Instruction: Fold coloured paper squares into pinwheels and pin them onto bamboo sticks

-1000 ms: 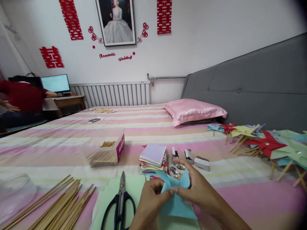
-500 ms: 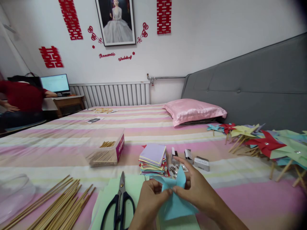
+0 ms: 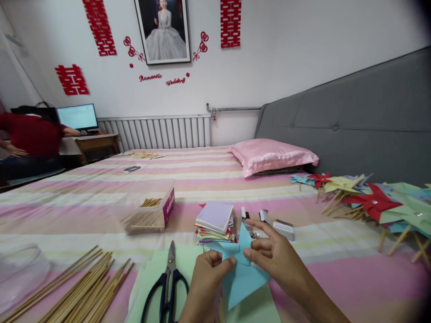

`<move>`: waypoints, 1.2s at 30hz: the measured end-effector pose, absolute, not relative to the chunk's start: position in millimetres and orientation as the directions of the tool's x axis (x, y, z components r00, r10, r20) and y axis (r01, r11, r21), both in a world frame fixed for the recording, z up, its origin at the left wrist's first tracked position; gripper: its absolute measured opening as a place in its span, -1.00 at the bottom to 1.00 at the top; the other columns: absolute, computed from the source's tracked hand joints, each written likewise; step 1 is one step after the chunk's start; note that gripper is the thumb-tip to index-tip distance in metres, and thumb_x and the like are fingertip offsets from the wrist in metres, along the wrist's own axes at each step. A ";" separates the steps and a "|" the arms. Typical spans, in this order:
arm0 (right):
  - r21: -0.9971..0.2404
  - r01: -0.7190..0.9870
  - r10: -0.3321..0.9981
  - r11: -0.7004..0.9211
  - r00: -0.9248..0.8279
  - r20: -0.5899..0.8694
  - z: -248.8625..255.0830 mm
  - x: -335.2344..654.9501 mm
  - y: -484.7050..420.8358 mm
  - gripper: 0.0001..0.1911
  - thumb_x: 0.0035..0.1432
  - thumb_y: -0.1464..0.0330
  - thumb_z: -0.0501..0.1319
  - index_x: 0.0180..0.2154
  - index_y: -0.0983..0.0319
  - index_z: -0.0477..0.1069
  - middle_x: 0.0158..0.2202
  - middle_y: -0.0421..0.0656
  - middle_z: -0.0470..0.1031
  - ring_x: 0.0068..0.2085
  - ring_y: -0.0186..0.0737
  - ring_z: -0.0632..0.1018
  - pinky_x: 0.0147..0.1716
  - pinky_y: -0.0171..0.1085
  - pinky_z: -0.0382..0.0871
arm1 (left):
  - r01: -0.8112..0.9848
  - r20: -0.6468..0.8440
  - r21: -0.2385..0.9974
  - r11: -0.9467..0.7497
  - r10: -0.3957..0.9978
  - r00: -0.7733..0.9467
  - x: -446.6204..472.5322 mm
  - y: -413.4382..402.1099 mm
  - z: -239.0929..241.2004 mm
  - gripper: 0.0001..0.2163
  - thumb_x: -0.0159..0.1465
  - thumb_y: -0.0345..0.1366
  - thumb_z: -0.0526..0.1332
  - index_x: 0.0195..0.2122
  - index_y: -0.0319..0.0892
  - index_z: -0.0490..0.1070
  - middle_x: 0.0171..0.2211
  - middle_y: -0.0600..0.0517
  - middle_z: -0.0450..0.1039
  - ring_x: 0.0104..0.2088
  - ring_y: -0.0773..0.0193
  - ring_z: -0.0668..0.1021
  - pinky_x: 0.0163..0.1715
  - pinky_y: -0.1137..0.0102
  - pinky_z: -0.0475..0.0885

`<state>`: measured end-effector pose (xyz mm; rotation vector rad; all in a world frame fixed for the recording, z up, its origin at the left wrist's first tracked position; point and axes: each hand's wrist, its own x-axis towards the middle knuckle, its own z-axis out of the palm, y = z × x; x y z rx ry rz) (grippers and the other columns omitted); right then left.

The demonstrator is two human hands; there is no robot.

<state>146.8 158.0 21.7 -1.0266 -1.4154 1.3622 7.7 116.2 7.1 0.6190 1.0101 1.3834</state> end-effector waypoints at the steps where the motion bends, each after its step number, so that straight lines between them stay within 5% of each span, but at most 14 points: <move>1: -0.998 -0.026 0.967 0.048 -0.251 0.053 22.1 146.7 158.1 -0.35 -0.17 0.30 0.27 0.02 0.25 0.17 -0.60 -0.28 0.45 -0.56 -0.26 0.49 -0.58 -0.36 0.26 | -0.511 -0.220 0.849 0.138 0.970 -0.103 7.6 116.5 6.9 -0.86 -0.12 -0.37 0.40 -0.58 -0.31 0.48 -0.67 0.05 0.43 -0.61 0.40 0.41 -0.51 0.49 0.30; 9: -0.966 0.065 0.961 0.250 -0.136 0.240 30.1 147.5 152.4 -0.54 -0.03 0.33 0.23 -0.05 0.22 0.25 -0.28 -0.11 0.50 -0.35 -0.20 0.55 -0.38 -0.27 0.41 | -0.530 -0.240 0.840 0.115 0.955 -0.173 3.7 119.7 1.7 -0.83 -0.09 -0.34 0.38 -0.59 -0.29 0.41 -0.70 0.09 0.38 -0.67 0.39 0.39 -0.60 0.48 0.27; 13: -0.894 0.217 0.915 0.393 -0.191 0.356 40.1 148.1 142.8 -0.78 0.04 0.37 0.18 -0.20 0.19 0.41 -0.36 -0.17 0.50 -0.37 -0.26 0.53 -0.36 -0.33 0.41 | -0.548 -0.232 0.832 0.085 0.951 -0.205 1.1 120.9 3.7 -0.88 -0.01 -0.36 0.32 -0.56 -0.27 0.40 -0.73 0.14 0.35 -0.69 0.43 0.37 -0.60 0.51 0.27; 20: -0.835 0.381 0.850 0.398 -0.495 0.180 36.7 146.9 132.8 -0.71 -0.02 0.51 0.13 -0.28 0.13 0.53 -0.45 -0.22 0.55 -0.47 -0.29 0.53 -0.49 -0.39 0.37 | -0.613 -0.240 0.789 0.026 0.933 -0.269 -1.3 120.9 8.3 -0.92 -0.01 -0.44 0.30 -0.52 -0.24 0.39 -0.65 0.07 0.47 -0.58 0.29 0.51 -0.57 0.49 0.35; 36: -0.891 0.273 0.856 0.362 -0.477 0.201 23.3 128.9 136.3 -0.77 -0.04 0.48 0.22 -0.37 0.07 0.58 -0.45 -0.27 0.59 -0.41 -0.26 0.56 -0.40 -0.38 0.38 | -0.707 -0.255 0.706 0.037 0.945 -0.206 0.3 117.7 13.4 -0.91 0.00 -0.47 0.28 -0.59 -0.25 0.40 -0.69 0.10 0.42 -0.66 0.40 0.42 -0.61 0.53 0.31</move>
